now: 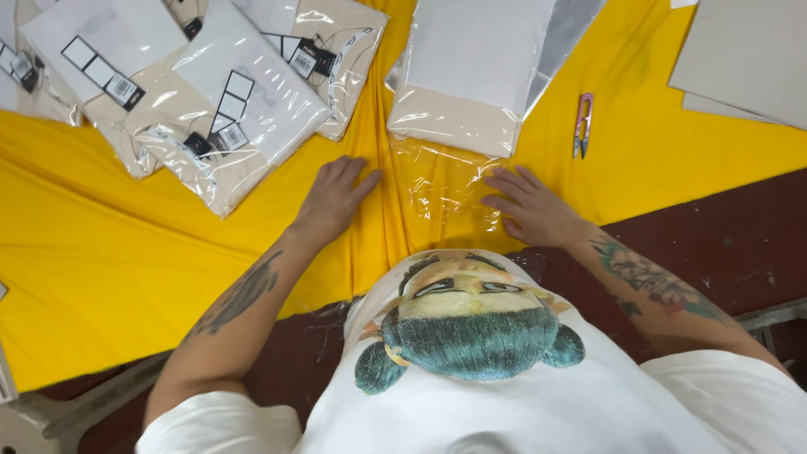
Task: Packaging folded t-shirts into clear plastic bags on a yellow work table.
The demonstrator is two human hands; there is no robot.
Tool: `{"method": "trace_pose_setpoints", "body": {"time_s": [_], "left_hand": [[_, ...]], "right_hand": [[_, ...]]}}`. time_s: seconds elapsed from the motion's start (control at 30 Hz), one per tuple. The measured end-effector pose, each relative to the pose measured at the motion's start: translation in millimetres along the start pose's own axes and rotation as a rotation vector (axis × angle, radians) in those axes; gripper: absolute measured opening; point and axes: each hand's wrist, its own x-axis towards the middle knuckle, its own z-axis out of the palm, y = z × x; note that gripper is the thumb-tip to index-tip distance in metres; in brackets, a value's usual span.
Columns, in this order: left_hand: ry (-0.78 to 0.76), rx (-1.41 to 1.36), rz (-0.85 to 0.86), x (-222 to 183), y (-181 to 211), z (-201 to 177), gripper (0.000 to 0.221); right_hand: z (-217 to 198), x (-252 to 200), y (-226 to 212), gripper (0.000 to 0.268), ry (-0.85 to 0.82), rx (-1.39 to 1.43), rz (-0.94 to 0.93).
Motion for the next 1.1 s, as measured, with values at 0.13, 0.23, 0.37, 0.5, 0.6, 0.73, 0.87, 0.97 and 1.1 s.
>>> {"method": "trace_pose_setpoints", "body": {"time_s": [0.13, 0.23, 0.37, 0.5, 0.6, 0.73, 0.87, 0.97, 1.1], "left_hand": [[0.227, -0.085, 0.241, 47.2, -0.2, 39.7, 0.018], [0.252, -0.183, 0.300, 52.1, -3.1, 35.1, 0.007], [0.085, -0.431, 0.132, 28.3, 10.9, 16.7, 0.018], [0.075, -0.628, -0.123, 62.1, 23.9, 5.4, 0.021], [0.029, -0.781, -0.403, 92.0, 27.1, 16.7, 0.019], [0.079, -0.921, -0.667, 115.7, 24.2, 41.7, 0.019], [0.073, -0.774, -0.818, 127.1, 23.4, 60.5, 0.023], [0.065, -0.690, -0.832, 134.4, 30.3, 54.0, 0.026], [0.049, -0.640, -0.871, 139.7, 18.2, 75.8, 0.028]], "right_hand": [[12.7, 3.0, -6.1, 0.016, 0.180, 0.012, -0.020], [-8.2, 0.3, -13.4, 0.014, 0.304, 0.111, 0.088], [-35.9, -18.9, -18.4, 0.011, 0.328, 0.275, 0.345], [-34.0, 1.6, -7.4, 0.012, 0.396, 0.371, 0.460], [-33.6, 33.0, 5.0, 0.020, 0.464, 0.586, 0.734], [-1.2, 45.2, 39.3, 0.014, 0.392, 0.498, 1.053], [35.3, 44.3, 64.0, 0.011, 0.345, 0.299, 1.145], [21.3, 59.6, 56.4, 0.016, 0.384, 0.198, 1.109], [28.8, 65.8, 69.1, 0.019, 0.293, 0.188, 1.166]]}}
